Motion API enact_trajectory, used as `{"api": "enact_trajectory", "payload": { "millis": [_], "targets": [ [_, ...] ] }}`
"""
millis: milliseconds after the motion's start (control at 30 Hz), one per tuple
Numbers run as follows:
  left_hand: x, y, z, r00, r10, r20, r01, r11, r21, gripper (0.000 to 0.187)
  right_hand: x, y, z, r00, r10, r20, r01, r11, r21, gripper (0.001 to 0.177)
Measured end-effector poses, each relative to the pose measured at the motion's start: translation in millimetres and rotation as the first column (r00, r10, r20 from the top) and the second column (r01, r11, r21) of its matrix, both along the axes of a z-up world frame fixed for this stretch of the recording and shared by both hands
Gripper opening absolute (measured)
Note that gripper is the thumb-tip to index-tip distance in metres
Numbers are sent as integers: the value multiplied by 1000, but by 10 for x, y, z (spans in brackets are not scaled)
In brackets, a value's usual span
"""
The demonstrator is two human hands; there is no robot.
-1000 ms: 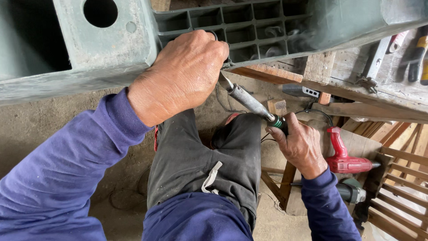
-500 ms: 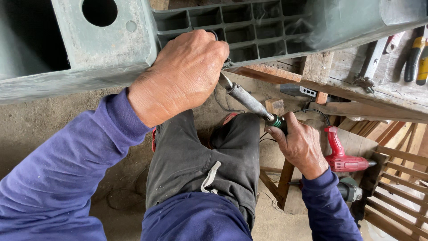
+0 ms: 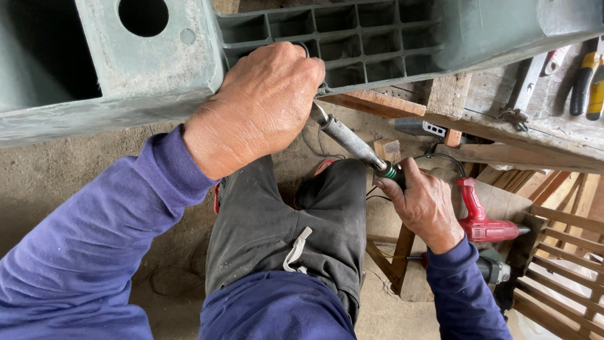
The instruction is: The person repairs a grey plastic crate by using a soldering iron to melt and fuse plastic sections together, then uses a hand saw to trim away excess material.
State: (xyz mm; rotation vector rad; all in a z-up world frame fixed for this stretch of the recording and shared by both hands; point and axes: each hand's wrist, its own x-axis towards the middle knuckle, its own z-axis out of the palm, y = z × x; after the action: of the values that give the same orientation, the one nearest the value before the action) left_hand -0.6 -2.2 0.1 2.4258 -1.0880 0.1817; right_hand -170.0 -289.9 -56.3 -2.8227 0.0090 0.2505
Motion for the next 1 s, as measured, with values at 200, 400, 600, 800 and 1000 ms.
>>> {"api": "enact_trajectory", "payload": {
  "millis": [200, 400, 600, 800, 1000],
  "targets": [
    [-10, 10, 7, 1000, -8, -7, 8, 1000, -6, 4, 11, 12, 27, 1000, -8, -11, 8, 1000, -8, 60],
    [-15, 32, 4, 999, -14, -42, 13, 1000, -15, 4, 29, 52, 26, 1000, -16, 0, 16, 998, 54, 60],
    [-33, 13, 70, 997, 17, -78, -18, 1000, -2, 4, -93, -61, -440, 994, -79, -76, 83, 995, 58, 55],
    [-320, 54, 347, 990, -60, 127, 82, 981, -177, 13, -812, 160, -1039, 952, -264, -154, 281, 559, 780, 46],
    [-1004, -905, 8, 862, -40, -505, -187, 901, -391, 15, -939, 515, -1105, 836, -515, -188, 101, -192, 976, 52]
  ]
}}
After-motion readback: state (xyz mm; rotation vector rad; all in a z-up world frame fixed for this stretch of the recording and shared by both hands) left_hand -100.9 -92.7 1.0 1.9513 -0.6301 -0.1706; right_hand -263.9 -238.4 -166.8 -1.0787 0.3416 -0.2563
